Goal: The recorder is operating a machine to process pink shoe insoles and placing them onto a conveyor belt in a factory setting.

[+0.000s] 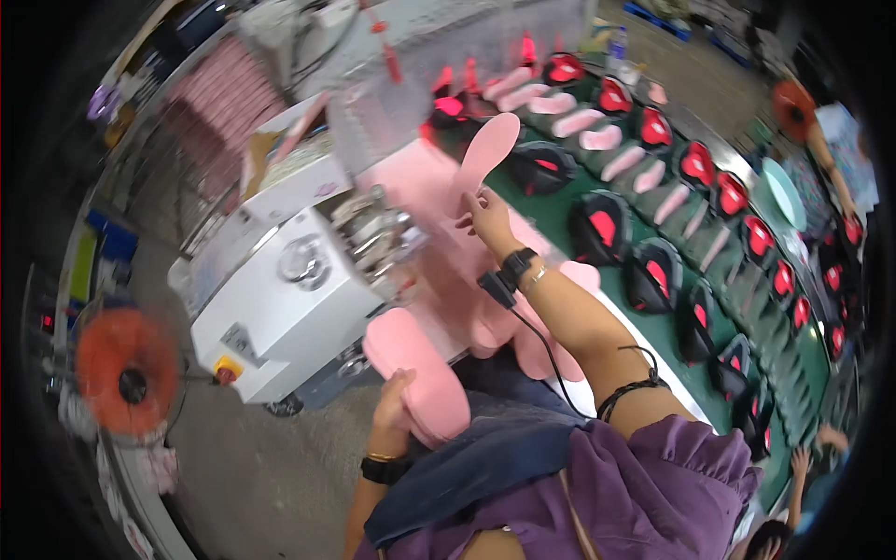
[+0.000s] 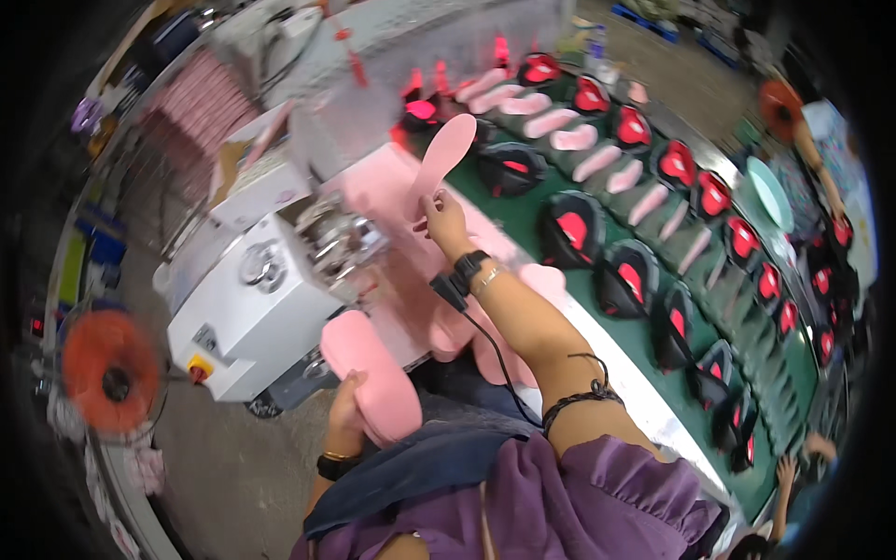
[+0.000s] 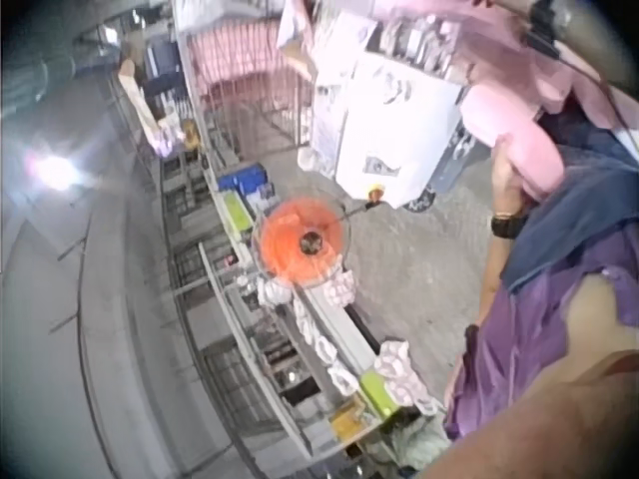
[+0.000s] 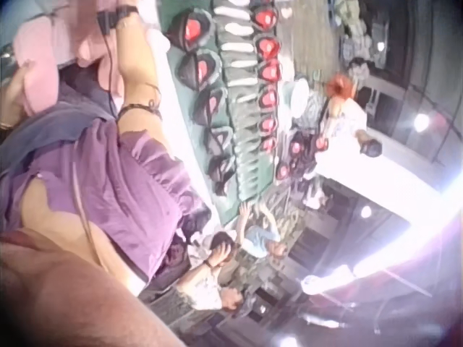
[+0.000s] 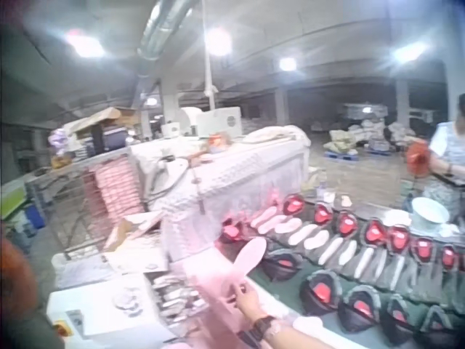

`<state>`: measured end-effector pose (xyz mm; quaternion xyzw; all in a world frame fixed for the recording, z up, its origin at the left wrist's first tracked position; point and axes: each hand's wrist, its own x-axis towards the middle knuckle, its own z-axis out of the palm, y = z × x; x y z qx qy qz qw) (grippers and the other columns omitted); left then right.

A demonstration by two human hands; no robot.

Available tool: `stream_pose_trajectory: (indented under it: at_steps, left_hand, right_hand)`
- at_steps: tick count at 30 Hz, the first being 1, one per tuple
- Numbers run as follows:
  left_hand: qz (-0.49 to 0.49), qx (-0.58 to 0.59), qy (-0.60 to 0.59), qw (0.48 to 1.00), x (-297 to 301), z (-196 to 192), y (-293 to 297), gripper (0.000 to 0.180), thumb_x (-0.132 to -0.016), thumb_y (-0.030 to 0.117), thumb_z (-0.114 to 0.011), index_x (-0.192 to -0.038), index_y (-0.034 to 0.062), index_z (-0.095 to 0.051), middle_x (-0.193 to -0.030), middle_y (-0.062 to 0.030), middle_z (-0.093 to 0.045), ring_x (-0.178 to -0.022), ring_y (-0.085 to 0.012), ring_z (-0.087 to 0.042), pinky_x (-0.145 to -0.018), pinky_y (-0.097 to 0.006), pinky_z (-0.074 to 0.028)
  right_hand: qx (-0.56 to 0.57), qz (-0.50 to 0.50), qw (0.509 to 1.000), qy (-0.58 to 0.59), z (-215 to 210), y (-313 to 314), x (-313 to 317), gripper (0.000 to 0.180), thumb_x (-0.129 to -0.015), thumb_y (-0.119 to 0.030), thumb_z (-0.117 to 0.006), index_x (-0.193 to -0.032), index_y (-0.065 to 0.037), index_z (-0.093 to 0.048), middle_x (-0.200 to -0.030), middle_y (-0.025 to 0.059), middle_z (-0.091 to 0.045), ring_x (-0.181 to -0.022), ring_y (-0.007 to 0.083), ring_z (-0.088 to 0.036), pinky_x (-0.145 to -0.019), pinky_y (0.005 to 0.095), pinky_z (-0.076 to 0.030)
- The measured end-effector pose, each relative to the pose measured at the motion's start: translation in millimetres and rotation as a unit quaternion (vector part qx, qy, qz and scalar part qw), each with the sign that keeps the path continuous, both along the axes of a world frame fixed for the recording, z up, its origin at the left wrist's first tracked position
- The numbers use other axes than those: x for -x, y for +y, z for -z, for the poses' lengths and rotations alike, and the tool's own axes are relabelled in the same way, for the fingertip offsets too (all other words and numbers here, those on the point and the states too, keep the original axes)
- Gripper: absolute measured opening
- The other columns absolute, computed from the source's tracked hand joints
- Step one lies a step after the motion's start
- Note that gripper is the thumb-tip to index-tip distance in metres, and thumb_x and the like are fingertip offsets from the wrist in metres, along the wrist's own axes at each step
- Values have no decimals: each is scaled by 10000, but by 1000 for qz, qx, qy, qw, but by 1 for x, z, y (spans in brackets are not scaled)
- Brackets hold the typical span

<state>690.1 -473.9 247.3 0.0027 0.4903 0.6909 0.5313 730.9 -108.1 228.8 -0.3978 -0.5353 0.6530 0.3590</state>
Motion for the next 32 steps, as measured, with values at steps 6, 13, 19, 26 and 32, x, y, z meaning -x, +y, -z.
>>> stream_pose_trajectory:
  at_steps: [6, 13, 19, 26, 32]
  left_hand:
    - [237, -131, 362, 892, 26, 50, -3, 373, -946, 254, -500, -1134, -63, -559, -1098, -166, -624, -985, -233, -618, -876, -374, -500]
    - [94, -43, -30, 994, -21, 22, 51, 335, -889, 201, -526, -1152, -8, -528, -1044, -126, -624, -921, -249, -632, -808, -395, -534]
    - [131, -64, -18, 989, -33, 30, 58, 282, -920, 186, -501, -1137, 7, -512, -1038, -110, -615, -941, -243, -630, -822, -383, -530]
    - [121, -60, -31, 990, -47, 23, 54, 339, -937, 198, -480, -1209, -4, -496, -1116, -142, -606, -1006, -266, -616, -875, -404, -514]
    - [91, -12, -10, 996, -25, 38, 42, 450, -943, 290, -477, -1278, -10, -470, -1175, -177, -601, -1048, -303, -610, -921, -433, -494]
  right_hand:
    - [-80, 287, 951, -85, 1, 48, -266, 218, -927, -185, -555, -1030, -2, -498, -701, 126, -624, -511, 197, -652, -402, 291, -496]
    - [-119, 531, 670, -505, 27, 18, -631, 347, -787, -166, -609, -1106, -28, -598, -978, 243, -667, -920, 421, -645, -839, 464, -507]
    - [-102, 518, 682, -506, 51, 7, -733, 356, -731, -107, -596, -1064, -6, -671, -978, 233, -685, -962, 374, -657, -879, 435, -502]
    - [-236, 448, 813, -288, 27, 53, -481, 246, -786, -111, -607, -998, 9, -642, -791, 158, -648, -702, 259, -631, -642, 384, -494]
    - [-267, 69, 919, -281, 60, -24, -211, 323, -813, -259, -684, -1071, -80, -606, -1059, 193, -615, -1006, 292, -607, -908, 371, -435]
